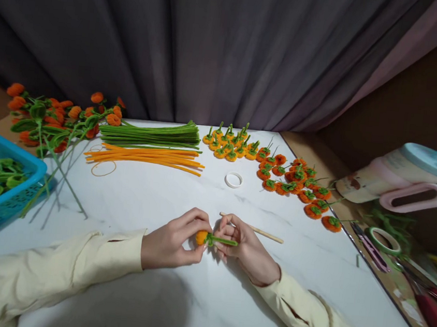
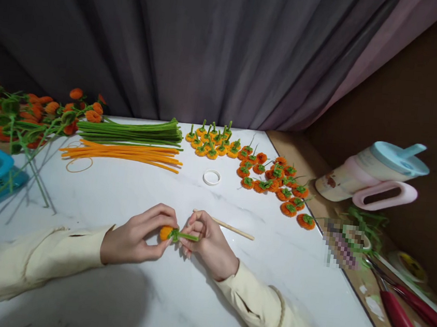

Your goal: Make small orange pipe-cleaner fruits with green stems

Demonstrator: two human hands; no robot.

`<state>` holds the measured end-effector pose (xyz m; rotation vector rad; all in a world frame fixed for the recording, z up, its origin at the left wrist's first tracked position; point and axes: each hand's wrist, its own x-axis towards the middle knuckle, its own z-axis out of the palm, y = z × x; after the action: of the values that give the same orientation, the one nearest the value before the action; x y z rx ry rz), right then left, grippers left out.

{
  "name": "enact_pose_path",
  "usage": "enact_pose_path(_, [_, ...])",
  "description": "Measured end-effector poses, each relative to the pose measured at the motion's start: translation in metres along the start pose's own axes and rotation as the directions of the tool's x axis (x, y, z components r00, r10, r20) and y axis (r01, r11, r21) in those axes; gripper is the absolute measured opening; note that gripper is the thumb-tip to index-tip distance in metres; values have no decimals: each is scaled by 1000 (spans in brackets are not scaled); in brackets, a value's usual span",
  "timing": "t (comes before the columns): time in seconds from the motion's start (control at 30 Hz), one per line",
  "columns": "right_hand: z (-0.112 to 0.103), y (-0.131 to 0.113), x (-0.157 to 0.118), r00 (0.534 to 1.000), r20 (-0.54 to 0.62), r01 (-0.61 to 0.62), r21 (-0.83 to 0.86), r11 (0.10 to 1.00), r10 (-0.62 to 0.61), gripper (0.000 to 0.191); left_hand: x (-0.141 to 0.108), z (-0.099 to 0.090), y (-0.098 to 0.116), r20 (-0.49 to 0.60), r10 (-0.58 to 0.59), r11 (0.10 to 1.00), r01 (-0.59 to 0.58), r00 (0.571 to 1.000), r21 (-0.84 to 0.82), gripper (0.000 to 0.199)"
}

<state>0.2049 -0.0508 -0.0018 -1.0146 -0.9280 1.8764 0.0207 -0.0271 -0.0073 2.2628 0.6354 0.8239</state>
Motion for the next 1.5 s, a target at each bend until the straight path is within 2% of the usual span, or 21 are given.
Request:
enact_pose_path(0.1, [-2, -2, 1, 998, 12, -56, 59, 997, 55, 34, 0, 0, 0, -16, -15, 1000, 15, 1000, -7, 28])
enact_pose_path(0.17, [-1, -3, 0, 999, 15, -49, 52, 997, 48, 32, 1, 0, 0, -26, -24, 1000, 24, 999, -6, 28])
enact_pose_path(0.33, [6, 0, -4, 982, -92, 157, -118, 981, -168, 36, 4, 0, 1, -38, -148, 986, 144, 988, -78, 22])
enact_pose_path(0.4, [8, 1, -5, 976, -110, 174, -136, 975, -190, 38, 4, 0, 1, -59, -153, 986, 148, 987, -75, 22])
enact_pose_path(0.5, [6, 0, -4, 993, -56, 101, -77, 992, -105, 43, 3, 0, 0, -69, -141, 987, 135, 988, -91, 26])
enact_pose_path(0.57, [2, -3, -2, 997, 20, 79, -62, 995, -78, 40, 3, 0, -1, -56, -196, 967, 184, 979, -174, 29])
enact_pose_path(0.7, [-7, -15, -1, 987, 94, 147, -206, 968, -130, 30, 2, 0, -3, -58, -279, 923, 251, 958, -293, 32])
enact_pose_path(0.8, [-8, -20, -3, 985, 61, 173, -429, 887, -162, 29, 1, 0, -2, -46, -217, 950, 200, 975, -239, 35])
enact_pose_path(0.9, [-5, -18, -5, 973, 62, 210, -633, 745, -221, 29, -2, 1, -2, -46, -96, 988, 89, 994, -127, 42])
enact_pose_path(1.03, [-2, -13, -6, 957, 120, 263, -745, 613, -264, 24, -5, 1, -2, -20, 6, 1000, -6, 1000, -3, 46])
enact_pose_path(1.17, [-3, -15, -7, 965, 157, 253, -768, 588, -210, 19, -5, 0, -2, 0, 113, 991, -113, 994, 67, 47])
enact_pose_path(1.3, [-6, -16, -7, 977, 149, 211, -732, 647, -150, 17, -3, 0, -2, 36, 182, 978, -185, 983, 98, 45])
enact_pose_path(1.4, [-6, -16, -8, 984, 124, 176, -708, 684, -124, 16, -1, 0, -3, 42, 180, 981, -182, 983, 73, 42])
enact_pose_path(1.5, [-4, -17, -10, 984, 113, 177, -759, 627, -141, 15, 0, 1, -4, 23, 108, 994, -108, 994, 14, 38])
